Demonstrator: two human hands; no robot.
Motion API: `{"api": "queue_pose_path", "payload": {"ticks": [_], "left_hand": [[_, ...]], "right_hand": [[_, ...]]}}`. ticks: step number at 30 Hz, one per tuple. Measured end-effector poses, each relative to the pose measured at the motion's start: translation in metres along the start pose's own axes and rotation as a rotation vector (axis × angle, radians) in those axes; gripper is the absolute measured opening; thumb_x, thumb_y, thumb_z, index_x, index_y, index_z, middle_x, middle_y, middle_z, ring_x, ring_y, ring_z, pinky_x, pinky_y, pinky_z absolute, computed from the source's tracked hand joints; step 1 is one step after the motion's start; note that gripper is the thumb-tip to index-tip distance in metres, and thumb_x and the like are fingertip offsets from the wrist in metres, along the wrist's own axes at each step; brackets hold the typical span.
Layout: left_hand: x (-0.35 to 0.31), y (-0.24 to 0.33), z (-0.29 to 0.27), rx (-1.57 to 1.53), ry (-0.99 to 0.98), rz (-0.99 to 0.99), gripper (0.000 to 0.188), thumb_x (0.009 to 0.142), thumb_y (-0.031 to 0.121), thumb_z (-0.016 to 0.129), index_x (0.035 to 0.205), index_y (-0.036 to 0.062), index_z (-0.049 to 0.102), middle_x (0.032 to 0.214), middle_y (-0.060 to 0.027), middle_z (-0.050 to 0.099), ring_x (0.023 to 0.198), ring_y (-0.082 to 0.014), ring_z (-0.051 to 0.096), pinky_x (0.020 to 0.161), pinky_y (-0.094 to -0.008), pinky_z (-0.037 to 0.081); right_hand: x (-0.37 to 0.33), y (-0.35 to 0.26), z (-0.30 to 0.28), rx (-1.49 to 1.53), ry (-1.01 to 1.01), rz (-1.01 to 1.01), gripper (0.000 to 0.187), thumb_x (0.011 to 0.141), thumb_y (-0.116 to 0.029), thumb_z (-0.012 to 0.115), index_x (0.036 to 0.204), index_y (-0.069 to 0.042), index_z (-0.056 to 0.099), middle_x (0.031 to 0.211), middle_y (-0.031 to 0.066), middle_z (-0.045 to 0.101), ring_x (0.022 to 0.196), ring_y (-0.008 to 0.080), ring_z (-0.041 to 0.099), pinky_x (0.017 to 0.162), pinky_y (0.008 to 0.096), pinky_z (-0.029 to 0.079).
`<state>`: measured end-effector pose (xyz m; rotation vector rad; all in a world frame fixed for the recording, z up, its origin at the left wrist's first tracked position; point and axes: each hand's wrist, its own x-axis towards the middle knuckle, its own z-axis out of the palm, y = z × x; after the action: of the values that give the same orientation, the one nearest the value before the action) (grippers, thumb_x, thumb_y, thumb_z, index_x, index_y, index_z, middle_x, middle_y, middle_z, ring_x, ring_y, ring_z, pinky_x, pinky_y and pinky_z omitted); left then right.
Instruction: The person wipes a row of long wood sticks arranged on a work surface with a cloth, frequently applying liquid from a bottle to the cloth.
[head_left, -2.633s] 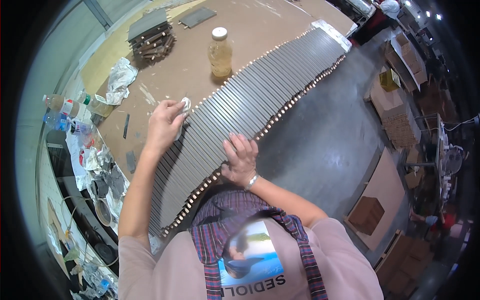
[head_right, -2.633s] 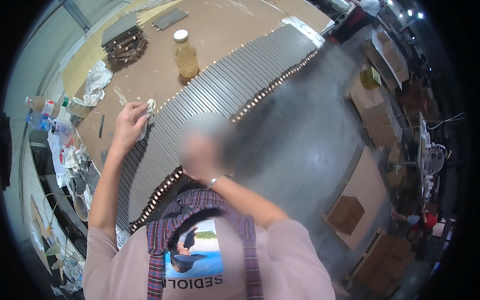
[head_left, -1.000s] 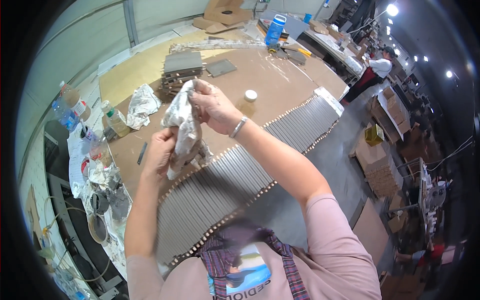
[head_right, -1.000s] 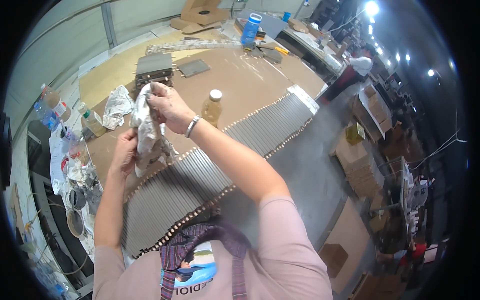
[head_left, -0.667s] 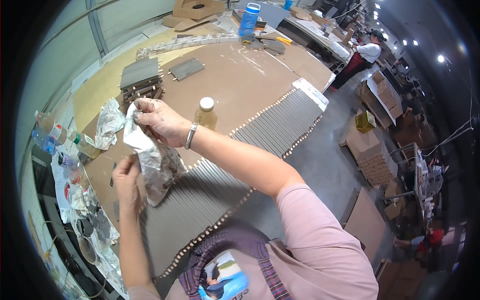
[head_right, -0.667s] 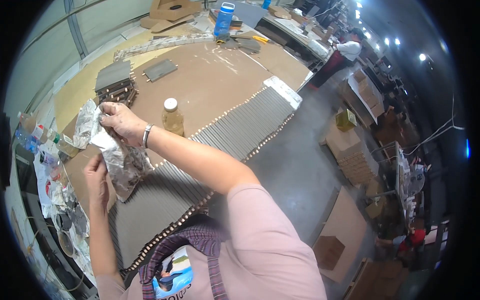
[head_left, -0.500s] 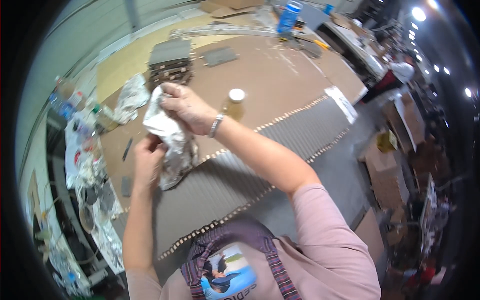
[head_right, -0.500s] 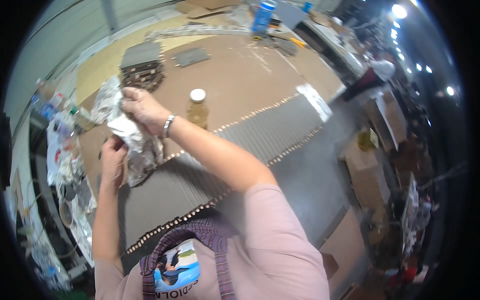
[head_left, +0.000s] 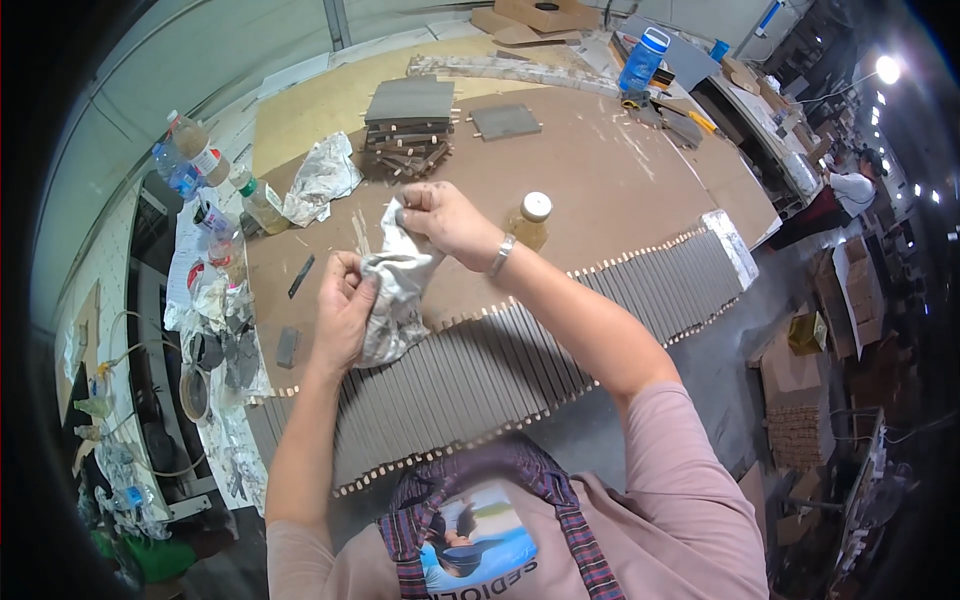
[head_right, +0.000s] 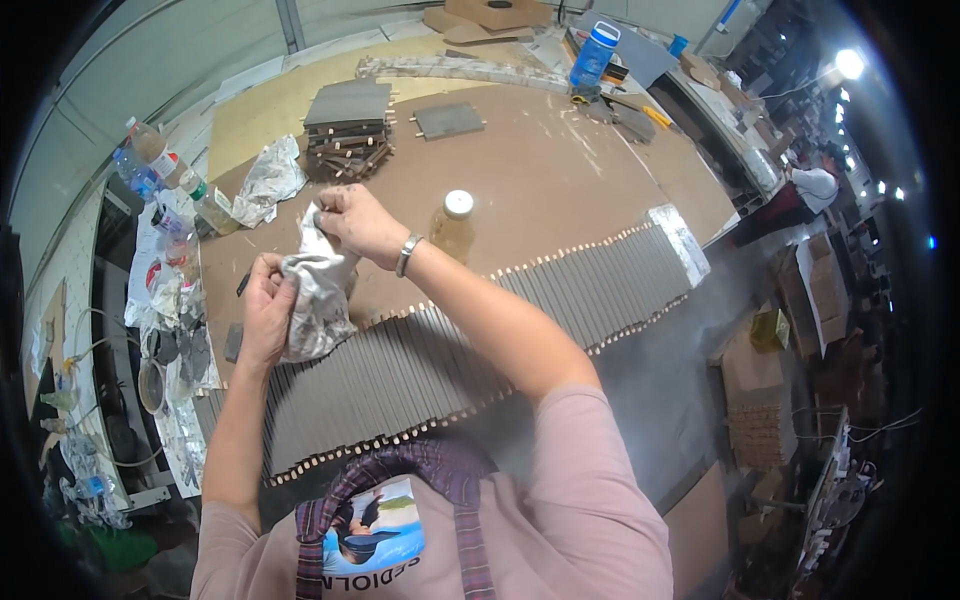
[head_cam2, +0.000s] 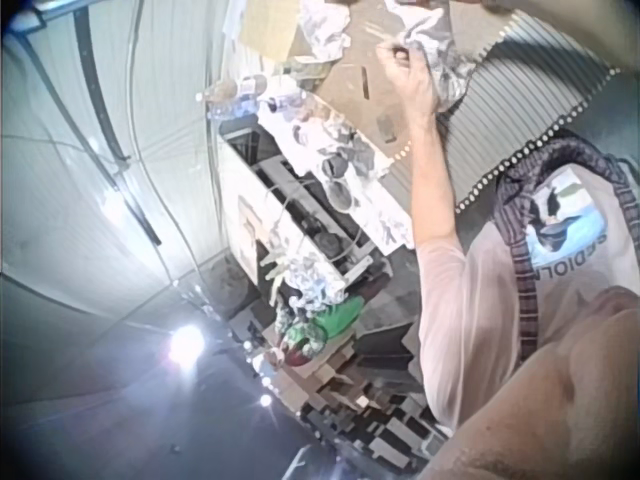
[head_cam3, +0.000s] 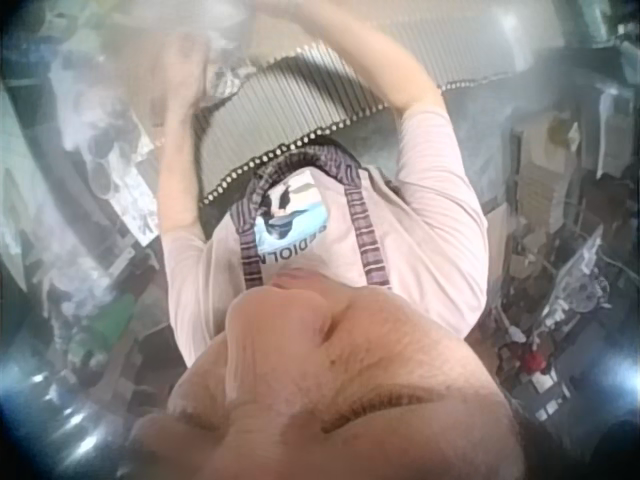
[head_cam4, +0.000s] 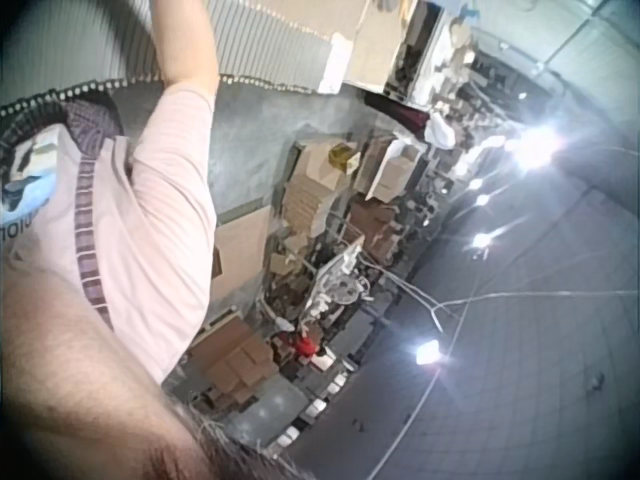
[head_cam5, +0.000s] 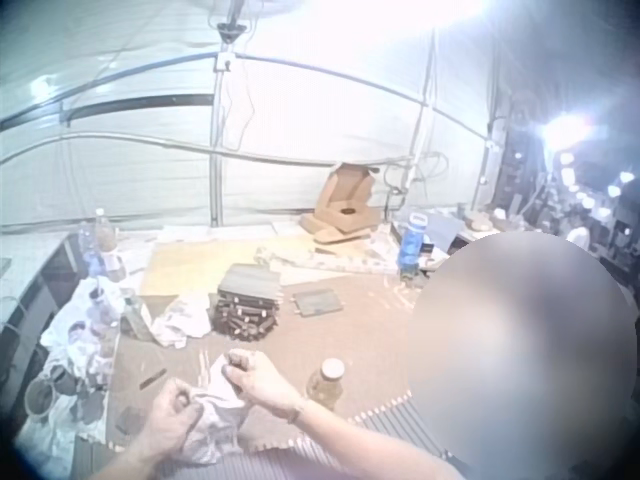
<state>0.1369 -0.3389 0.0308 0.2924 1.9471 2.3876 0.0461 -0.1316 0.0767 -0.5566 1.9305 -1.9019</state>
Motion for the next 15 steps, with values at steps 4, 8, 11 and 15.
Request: {"api": "queue_pose_path", "payload": {"ticks": [4,8,11,15], "left_hand": [[-0.006,0.007,0.018,0.060,-0.085,-0.182,0.028,0.092,0.001,0.067,0.119,-0.0044,0.063,0.096,-0.0026,0.062,0.086,-0.0087,0.059,0.075,-0.0217,0.048],[-0.006,-0.011,-0.012,0.021,-0.009,-0.068,0.028,0.091,-0.004,0.062,0.119,-0.0013,0.069,0.100,-0.0013,0.067,0.092,-0.0100,0.063,0.082,-0.0242,0.051],[0.004,-0.015,-0.035,-0.263,0.081,-0.059,0.025,0.103,0.012,0.056,0.122,-0.0030,0.061,0.113,-0.0106,0.070,0.098,-0.0163,0.069,0.087,-0.0330,0.057],[0.017,-0.017,-0.014,-0.361,0.133,-0.070,0.021,0.103,0.007,0.055,0.121,-0.0031,0.059,0.113,-0.0101,0.070,0.092,-0.0143,0.069,0.083,-0.0302,0.058]], "right_hand": [[-0.031,-0.005,-0.020,-0.339,0.041,-0.058,0.014,0.095,-0.008,0.060,0.097,0.004,0.066,0.081,0.0040,0.064,0.069,0.0094,0.062,0.059,0.0259,0.051],[-0.087,-0.025,-0.058,-0.506,0.237,-0.096,0.022,0.089,-0.013,0.069,0.102,0.004,0.068,0.090,0.0109,0.070,0.080,0.0167,0.069,0.072,0.0300,0.057],[-0.117,0.000,-0.112,-0.478,0.567,0.026,0.049,0.074,-0.010,0.083,0.118,0.001,0.062,0.108,0.0133,0.069,0.098,0.0217,0.068,0.088,0.0366,0.058],[-0.100,0.067,-0.134,-0.649,0.348,0.206,0.080,0.063,-0.014,0.092,0.131,-0.002,0.053,0.122,0.0133,0.064,0.118,0.0235,0.060,0.105,0.0391,0.049]]}}
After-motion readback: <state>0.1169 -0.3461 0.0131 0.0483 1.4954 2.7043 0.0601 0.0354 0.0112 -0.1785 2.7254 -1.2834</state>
